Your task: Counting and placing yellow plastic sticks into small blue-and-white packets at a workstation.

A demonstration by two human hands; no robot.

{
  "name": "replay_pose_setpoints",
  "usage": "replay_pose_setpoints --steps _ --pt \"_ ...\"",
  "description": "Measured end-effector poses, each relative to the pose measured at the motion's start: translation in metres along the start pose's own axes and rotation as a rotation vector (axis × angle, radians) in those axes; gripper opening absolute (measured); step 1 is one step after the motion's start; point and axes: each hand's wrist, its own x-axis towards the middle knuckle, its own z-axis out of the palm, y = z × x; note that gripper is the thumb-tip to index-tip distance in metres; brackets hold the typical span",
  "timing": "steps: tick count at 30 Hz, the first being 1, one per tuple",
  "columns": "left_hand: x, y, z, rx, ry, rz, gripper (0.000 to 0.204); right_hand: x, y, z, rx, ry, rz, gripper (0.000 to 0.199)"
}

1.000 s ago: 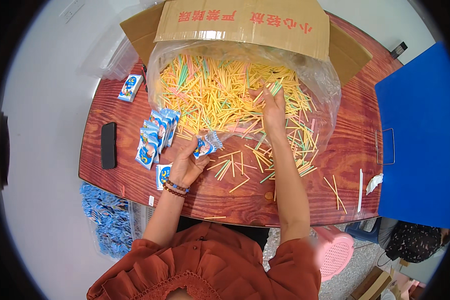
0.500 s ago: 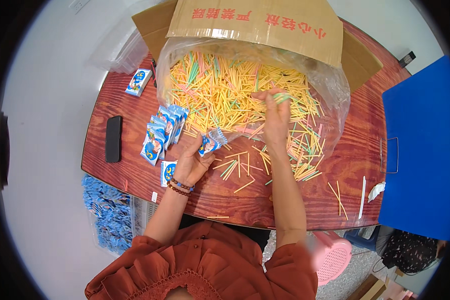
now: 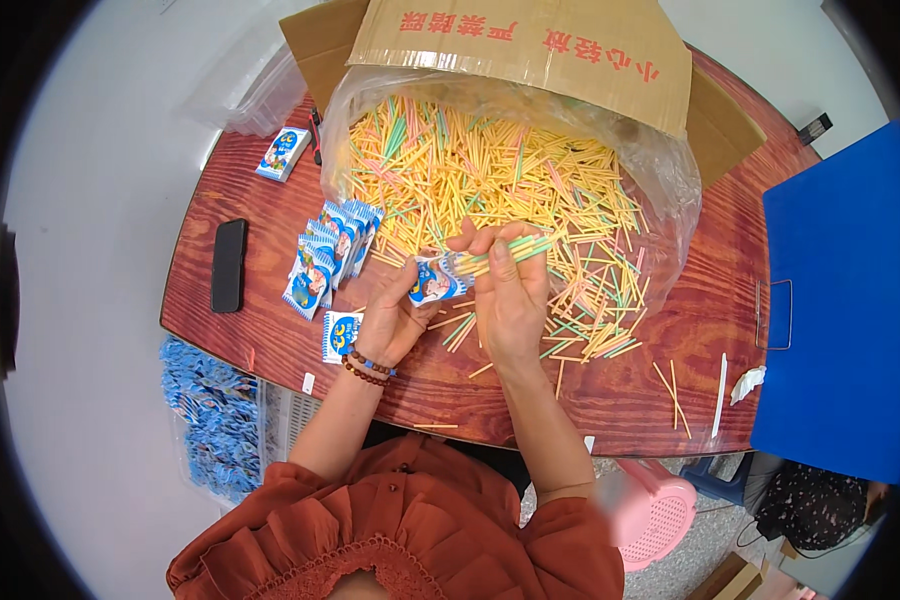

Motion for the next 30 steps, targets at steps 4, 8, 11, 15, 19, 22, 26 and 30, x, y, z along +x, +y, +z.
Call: replay_pose_setpoints --steps 4,8,11,15,19,22,26,30 --pt "0.000 -0.002 0.002 0.022 0.048 0.059 0.024 -0.004 0.008 0.001 -0.137 0.007 -0.043 0.011" --pt "0.001 -0.004 0.002 0.018 0.040 0.066 0.025 -0.007 0.012 -0.003 -0.272 0.026 -0.052 0.011" --pt "0.000 -0.005 0.002 0.026 0.066 0.071 0.024 -0.007 0.018 -0.003 -0.323 0.030 -0.044 0.011" --pt "0.002 -0.009 0.001 0.079 0.038 0.109 0.024 -0.001 0.016 -0.004 -0.362 0.012 -0.023 0.011" --pt "0.005 -0.011 0.003 0.035 0.031 0.130 0.026 -0.004 0.024 0.000 -0.481 0.016 -0.020 0.019" --pt "0.007 -0.013 0.003 -0.051 -0.018 0.092 0.029 -0.007 0.027 -0.008 -0.551 -0.003 -0.027 0.025" --pt "0.015 -0.022 -0.001 -0.171 -0.077 0.071 0.034 -0.002 0.023 -0.006 -0.488 0.031 0.049 0.039" --pt "0.016 -0.022 -0.008 -0.319 -0.139 0.020 0.038 0.000 0.020 0.003 -0.807 -0.068 0.110 0.045"
